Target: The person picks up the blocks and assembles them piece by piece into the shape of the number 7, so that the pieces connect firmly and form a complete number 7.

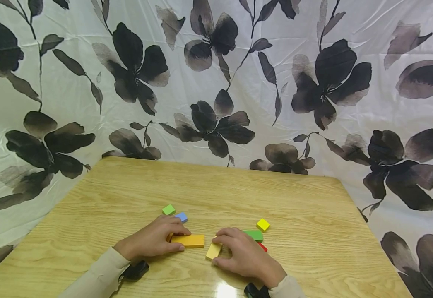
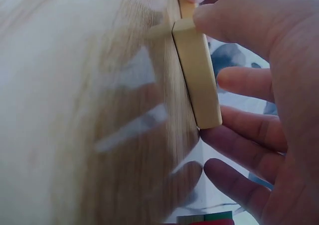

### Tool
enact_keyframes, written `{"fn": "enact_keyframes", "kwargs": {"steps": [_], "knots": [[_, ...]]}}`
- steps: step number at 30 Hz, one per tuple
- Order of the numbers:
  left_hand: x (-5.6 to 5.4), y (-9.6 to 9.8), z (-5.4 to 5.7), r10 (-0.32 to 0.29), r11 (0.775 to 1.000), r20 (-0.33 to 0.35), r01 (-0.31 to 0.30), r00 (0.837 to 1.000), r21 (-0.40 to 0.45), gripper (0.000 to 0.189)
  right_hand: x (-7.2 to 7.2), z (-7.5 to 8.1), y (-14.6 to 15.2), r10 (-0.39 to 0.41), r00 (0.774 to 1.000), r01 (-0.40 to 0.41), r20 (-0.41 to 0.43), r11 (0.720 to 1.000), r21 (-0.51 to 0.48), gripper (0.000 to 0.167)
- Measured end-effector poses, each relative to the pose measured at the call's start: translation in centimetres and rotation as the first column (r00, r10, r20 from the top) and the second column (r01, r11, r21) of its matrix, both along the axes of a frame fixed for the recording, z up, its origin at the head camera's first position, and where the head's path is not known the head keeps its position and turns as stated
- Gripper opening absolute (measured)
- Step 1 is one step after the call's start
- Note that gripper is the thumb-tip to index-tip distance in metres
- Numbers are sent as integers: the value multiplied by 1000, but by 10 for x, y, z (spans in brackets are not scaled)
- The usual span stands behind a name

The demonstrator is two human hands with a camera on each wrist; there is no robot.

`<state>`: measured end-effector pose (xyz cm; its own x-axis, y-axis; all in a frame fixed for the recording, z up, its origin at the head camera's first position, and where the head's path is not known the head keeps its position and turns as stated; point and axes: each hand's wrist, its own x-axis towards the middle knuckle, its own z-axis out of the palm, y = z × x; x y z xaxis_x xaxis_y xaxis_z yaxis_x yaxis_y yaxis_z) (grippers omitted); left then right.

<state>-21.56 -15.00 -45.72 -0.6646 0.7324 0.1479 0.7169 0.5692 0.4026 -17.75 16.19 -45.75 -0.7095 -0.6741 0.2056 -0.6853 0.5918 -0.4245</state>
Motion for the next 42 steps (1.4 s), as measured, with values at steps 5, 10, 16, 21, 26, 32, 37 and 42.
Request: {"fn": "enact_keyframes", "kwargs": {"steps": [5, 10, 16, 21, 26, 32, 37, 42], "knots": [[1, 0, 1, 1, 1000, -2, -1, 1000, 0, 30, 0, -1, -1, 4, 1000, -5, -19, 1000, -1, 46], [1, 1, 1, 1, 1000, 2, -1, 1000, 3, 30, 1, -2, -1, 8, 999, -9, -34, 1000, -8, 45], [0, 1, 1, -3, 1000, 0, 3, 1000, 8, 30, 1, -4, -3, 17, 997, -18, -70, 1000, -22, 45], [0, 1, 1, -5, 1000, -1, 5, 1000, 7, 30, 2, -4, -4, 22, 997, -23, -81, 1000, -21, 43], [0, 1, 1, -4, 1000, 4, 4, 1000, 10, 30, 2, -4, -4, 32, 996, -33, -78, 999, -16, 42], [-1, 0, 0, -8, 1000, 3, 8, 1000, 10, 30, 2, -5, -4, 25, 997, -26, -69, 1000, -10, 42], [-1, 0, -1, -10, 1000, -5, 10, 1000, 13, 30, 2, -4, -3, 23, 997, -23, -67, 1000, -9, 44], [-1, 0, -2, -3, 1000, 1, 3, 1000, 14, 30, -2, -1, 4, 8, 997, -13, -75, 998, -60, 42]]}}
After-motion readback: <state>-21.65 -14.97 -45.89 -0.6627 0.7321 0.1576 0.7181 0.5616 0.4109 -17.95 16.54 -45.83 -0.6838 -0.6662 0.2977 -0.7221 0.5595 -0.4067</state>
